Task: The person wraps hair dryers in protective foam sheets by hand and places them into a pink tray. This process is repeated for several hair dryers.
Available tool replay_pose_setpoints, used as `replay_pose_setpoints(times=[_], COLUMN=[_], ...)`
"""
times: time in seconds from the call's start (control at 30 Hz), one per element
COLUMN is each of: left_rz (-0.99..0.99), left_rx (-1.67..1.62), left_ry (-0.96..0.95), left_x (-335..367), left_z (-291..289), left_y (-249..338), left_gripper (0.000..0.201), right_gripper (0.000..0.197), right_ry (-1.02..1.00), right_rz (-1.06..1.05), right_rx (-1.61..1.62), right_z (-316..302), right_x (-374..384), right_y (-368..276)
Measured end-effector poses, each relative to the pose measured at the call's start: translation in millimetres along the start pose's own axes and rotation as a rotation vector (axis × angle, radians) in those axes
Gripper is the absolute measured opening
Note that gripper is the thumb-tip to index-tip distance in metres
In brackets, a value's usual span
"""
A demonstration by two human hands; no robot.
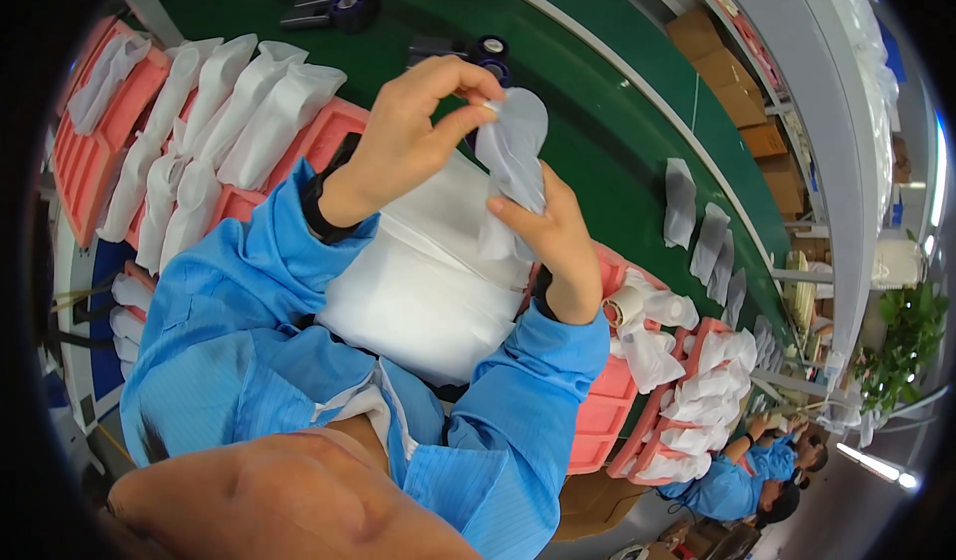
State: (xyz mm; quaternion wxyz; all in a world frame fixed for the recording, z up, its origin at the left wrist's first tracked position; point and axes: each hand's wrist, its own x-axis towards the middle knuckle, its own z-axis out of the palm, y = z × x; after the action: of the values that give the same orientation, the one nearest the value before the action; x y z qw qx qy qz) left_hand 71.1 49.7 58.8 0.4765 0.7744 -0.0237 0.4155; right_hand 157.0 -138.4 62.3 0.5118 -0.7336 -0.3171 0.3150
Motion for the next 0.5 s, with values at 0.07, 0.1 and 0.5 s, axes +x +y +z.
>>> replay_pose_setpoints(times=[0.07,0.1,0.5], left_rz=[-0.002,-0.060,-0.129], left_rx=[-0.014,-0.120,-0.415], left_ry=[-0.018,-0.064,-0.042], left_x=[-2,-3,5], left_z=[-2,-3,5], left_y=[6,10,-8], left_gripper=[0.017,0.017,0.018], right_gripper=[0.046,0.046,0.059], right_ry=[-0.049,-0.060,0.000], right_rz=[-0.002,-0.031,-0.057], right_rx=[0.027,-0.003,0.104], right_z=[1,2,-7], right_x=[1,0,6], right_y=[1,0,7])
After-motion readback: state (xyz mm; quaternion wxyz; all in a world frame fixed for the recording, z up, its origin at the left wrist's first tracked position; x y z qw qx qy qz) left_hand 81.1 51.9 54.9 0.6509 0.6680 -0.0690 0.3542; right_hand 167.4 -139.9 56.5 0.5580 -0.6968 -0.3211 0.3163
